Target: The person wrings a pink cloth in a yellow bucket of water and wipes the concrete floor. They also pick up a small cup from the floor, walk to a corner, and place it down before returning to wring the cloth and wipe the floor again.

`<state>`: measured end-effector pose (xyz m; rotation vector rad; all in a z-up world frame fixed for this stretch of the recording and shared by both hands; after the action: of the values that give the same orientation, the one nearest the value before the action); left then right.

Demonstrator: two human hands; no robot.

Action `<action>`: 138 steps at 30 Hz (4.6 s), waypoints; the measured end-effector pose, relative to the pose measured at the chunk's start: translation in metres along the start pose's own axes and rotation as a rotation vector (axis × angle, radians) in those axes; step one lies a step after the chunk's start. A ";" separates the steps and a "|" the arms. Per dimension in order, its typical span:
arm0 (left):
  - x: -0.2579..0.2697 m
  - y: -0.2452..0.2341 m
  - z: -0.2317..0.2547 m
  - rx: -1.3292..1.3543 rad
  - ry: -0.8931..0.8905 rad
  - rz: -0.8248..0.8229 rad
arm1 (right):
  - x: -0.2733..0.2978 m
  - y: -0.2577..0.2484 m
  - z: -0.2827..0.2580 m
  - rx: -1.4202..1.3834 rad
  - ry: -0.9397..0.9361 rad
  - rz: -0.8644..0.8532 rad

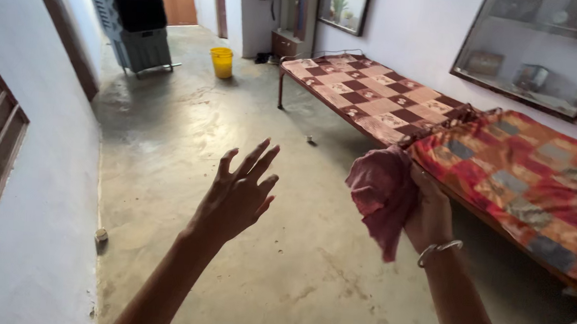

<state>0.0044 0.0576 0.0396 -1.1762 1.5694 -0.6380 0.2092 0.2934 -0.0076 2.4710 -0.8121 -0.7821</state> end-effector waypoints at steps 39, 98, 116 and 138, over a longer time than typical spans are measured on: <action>-0.332 0.344 -0.454 -0.069 -0.163 -0.024 | -0.654 -0.065 0.285 -0.001 0.087 -0.163; -1.033 1.009 -1.177 -0.163 -0.495 -0.092 | -1.841 -0.307 0.745 -0.155 0.387 -0.402; -1.276 1.209 -1.438 -0.187 -0.547 -0.053 | -2.205 -0.367 0.886 -0.026 0.438 -0.368; -1.542 1.429 -1.640 -0.270 -0.711 -0.033 | -2.611 -0.446 1.031 -0.096 0.479 -0.624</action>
<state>-2.0549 1.7501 0.0028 -1.4273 1.0395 0.0022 -2.0072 2.0733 -0.0394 2.6703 0.1750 -0.3604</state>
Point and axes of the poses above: each hand's wrist, its own x-axis away from the middle knuckle, its own y-axis out of the palm, z = x × y, the point moved 7 cm from there along -x, towards the middle knuckle, and after that the axes turned 11 degrees about -z, right-handed, at the moved point
